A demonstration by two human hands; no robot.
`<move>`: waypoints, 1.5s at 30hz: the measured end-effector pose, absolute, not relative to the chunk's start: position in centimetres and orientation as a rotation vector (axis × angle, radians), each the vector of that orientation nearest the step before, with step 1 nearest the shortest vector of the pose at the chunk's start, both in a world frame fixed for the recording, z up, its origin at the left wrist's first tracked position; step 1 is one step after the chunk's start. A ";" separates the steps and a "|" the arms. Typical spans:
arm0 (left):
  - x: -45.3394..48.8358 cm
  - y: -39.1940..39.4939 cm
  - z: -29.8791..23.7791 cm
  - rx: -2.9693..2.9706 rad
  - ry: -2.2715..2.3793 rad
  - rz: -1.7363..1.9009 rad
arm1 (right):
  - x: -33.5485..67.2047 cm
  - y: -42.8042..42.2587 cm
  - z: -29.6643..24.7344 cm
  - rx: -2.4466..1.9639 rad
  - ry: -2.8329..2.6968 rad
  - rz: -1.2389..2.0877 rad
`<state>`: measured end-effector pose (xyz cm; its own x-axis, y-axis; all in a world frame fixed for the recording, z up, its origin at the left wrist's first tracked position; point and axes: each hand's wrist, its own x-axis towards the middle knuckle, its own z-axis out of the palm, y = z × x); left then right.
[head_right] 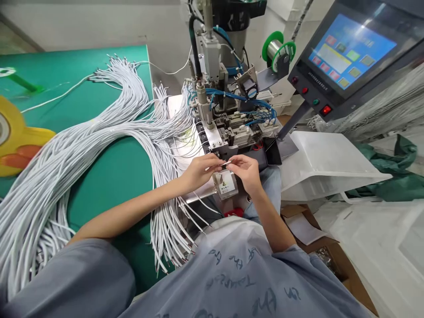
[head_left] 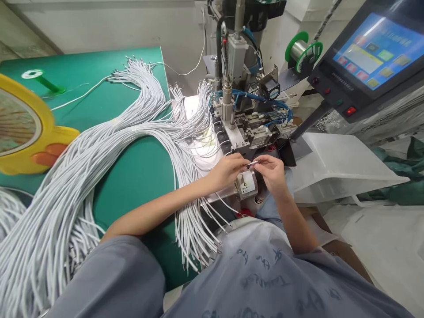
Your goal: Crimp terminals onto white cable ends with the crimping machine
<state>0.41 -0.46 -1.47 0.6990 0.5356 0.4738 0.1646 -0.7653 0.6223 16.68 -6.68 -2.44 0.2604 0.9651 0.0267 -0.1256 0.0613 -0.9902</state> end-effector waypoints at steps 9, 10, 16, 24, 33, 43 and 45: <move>0.4 -1.1 0.0 2.244 0.559 0.919 | 15.4 -7.1 -1.7 -1.240 -1.128 0.808; 0.4 -1.0 0.0 2.264 0.561 0.932 | 15.4 -7.2 -1.5 -1.275 -1.174 0.728; 0.3 -0.6 -0.6 2.485 0.573 0.992 | 15.4 -7.6 -0.6 -1.459 -1.384 0.469; 0.4 -0.8 -0.8 2.295 0.651 1.002 | 15.7 -7.0 -1.2 -1.420 -1.200 0.787; 0.8 -1.2 -0.5 2.069 0.665 0.940 | 13.5 -6.8 -3.4 -1.331 -0.952 0.764; 0.1 0.2 -1.3 3.013 0.572 0.928 | 15.6 -6.5 -1.4 -1.420 -1.447 0.533; 0.2 -0.1 -1.5 2.827 0.679 0.926 | 15.4 -6.2 -1.8 -1.384 -1.368 0.578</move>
